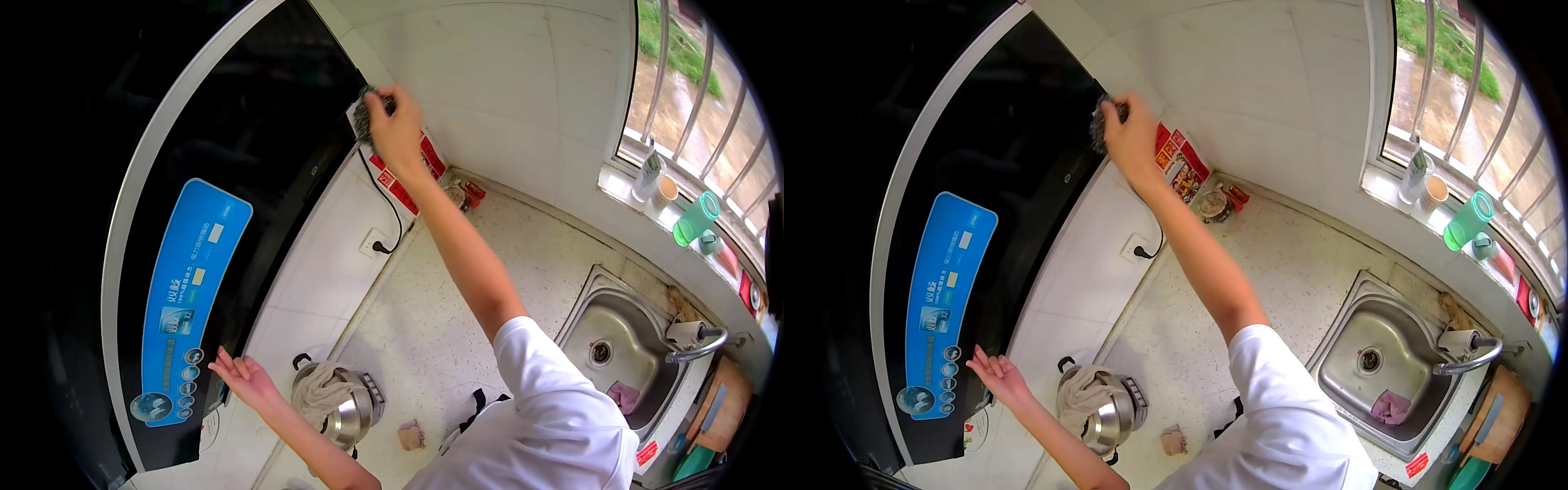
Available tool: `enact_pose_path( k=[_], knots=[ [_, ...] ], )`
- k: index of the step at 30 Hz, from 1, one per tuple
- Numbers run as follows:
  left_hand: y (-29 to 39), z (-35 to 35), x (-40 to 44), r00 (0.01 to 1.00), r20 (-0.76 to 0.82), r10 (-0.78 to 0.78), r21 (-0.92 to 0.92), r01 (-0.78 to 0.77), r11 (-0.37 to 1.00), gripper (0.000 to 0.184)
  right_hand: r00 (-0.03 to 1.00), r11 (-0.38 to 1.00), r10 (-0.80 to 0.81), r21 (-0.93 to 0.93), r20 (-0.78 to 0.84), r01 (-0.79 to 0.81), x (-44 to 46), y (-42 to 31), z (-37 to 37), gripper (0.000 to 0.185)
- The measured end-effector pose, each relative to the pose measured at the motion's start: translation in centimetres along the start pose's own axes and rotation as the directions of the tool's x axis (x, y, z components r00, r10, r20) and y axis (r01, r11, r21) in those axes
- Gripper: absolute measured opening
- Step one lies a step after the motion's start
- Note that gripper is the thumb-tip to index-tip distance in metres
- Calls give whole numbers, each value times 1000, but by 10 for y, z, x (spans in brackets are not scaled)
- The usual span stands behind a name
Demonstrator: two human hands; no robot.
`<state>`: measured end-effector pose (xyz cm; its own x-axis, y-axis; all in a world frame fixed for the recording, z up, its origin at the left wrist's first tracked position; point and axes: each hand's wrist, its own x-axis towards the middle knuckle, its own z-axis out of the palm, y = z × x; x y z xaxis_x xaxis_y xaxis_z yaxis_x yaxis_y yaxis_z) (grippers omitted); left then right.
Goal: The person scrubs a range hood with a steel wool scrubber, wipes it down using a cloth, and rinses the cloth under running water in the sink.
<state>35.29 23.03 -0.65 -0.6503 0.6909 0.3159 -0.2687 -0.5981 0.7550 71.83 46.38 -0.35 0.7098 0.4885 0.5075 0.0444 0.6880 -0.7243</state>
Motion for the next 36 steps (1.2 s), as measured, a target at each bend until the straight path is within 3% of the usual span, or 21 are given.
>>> enact_pose_path(
  k=[2,4,7,10,14,17,19,20,24,26,28,30,32,34,36],
  knots=[
    [-1,-4,0,1000,11,5,1,-5,1000,44,993,999,-47,0,-105,47,19,-10,-13,16],
    [0,-9,3,1000,15,-11,7,11,1000,44,996,1000,23,0,-83,-23,29,-8,-13,17],
    [-2,-4,1,1000,20,2,-3,-2,1000,45,958,950,-286,-141,-33,279,23,-3,6,14],
    [-3,-4,3,1000,20,-4,-17,5,1000,46,978,966,-207,-159,-11,203,1,-2,13,12],
    [-5,1,3,1000,20,0,-24,0,1000,46,980,973,-201,-113,12,201,-3,-1,-2,11],
    [-5,0,0,997,-77,15,-8,-16,1000,45,965,957,-256,-157,-63,243,23,-9,0,11],
    [-4,-16,9,993,118,-24,-28,27,999,44,945,939,-320,-152,-62,308,25,-7,12,10],
    [-5,-23,12,993,119,-22,-31,26,999,44,945,938,-323,-151,-62,311,20,-6,15,10],
    [-9,-2,4,1000,-7,16,-28,-16,999,44,969,961,-247,-123,25,248,-13,5,9,11],
    [-2,-5,2,998,-41,39,-26,-40,999,43,951,940,-295,-151,89,306,-25,21,4,11],
    [-4,-1,0,999,-36,-7,-16,7,1000,45,938,929,-344,-158,-32,335,-10,-1,-3,12],
    [-4,3,-3,998,-57,-3,-3,3,1000,46,969,963,-235,-150,-72,222,9,-20,-4,10],
    [-1,7,-5,998,-63,-14,26,15,1000,48,942,927,-331,-204,-55,314,24,-12,5,10],
    [-1,6,-5,999,-44,6,42,-4,999,49,949,934,-312,-197,-47,298,14,2,16,9],
    [-3,-5,2,1000,7,-28,13,28,1000,48,925,911,-377,-158,54,381,-7,11,14,9]
  ],
)
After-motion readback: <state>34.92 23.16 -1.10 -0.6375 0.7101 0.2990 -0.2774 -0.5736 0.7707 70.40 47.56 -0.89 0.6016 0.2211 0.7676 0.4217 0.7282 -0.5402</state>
